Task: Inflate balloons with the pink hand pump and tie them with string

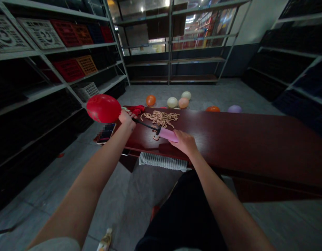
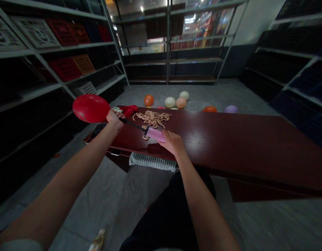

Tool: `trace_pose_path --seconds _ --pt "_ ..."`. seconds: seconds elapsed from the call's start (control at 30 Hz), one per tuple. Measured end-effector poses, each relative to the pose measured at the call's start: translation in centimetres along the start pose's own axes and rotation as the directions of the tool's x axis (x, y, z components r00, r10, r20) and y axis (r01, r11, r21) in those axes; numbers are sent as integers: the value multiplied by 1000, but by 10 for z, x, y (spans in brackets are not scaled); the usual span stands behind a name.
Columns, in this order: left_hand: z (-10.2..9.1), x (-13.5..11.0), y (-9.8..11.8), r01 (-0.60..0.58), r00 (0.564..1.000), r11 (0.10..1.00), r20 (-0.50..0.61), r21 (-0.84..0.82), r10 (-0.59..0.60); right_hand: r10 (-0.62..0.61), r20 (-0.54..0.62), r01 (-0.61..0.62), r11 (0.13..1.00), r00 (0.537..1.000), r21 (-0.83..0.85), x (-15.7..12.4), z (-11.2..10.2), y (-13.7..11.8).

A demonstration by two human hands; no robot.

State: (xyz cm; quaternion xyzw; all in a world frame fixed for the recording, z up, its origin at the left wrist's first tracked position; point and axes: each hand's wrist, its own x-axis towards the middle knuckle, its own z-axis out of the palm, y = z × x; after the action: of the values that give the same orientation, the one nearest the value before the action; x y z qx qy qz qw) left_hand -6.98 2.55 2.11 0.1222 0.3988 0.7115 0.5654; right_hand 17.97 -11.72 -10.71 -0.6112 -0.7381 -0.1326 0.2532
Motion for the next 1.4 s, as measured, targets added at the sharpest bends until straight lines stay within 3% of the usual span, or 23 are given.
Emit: trace_pose_path --seconds 0.1,0.2,0.33,0.5,0.7,0.8,0.97,1.17,1.4 --pt "7 7 12 -56 996 998 -69 4 56 -16 4 16 999 1000 30 3 0 -1" --pt "25 7 4 -101 992 995 -80 -3 100 57 -11 -57 998 998 34 5 0 2" --pt "56 -2 -21 -143 989 989 17 -38 144 215 -61 -213 977 975 28 5 1 11" --pt "85 -30 -57 -158 975 987 158 -24 160 297 -87 -292 954 951 64 7 4 18" --pt "80 -69 -113 -78 969 996 238 38 66 324 -73 -320 945 943 66 9 4 20" --pt "70 -72 -122 -43 974 999 223 12 39 327 -32 -325 944 945 48 9 4 18" --pt "52 -56 -98 15 992 1000 123 9 -16 202 98 -205 979 974 18 10 -5 4" --pt "15 -37 -56 79 996 996 -29 -48 -81 95 266 -71 993 959 -98 5 -44 -5" --pt "-6 -35 -12 69 997 988 -22 -138 -73 63 313 -13 987 948 -161 -17 -86 4"
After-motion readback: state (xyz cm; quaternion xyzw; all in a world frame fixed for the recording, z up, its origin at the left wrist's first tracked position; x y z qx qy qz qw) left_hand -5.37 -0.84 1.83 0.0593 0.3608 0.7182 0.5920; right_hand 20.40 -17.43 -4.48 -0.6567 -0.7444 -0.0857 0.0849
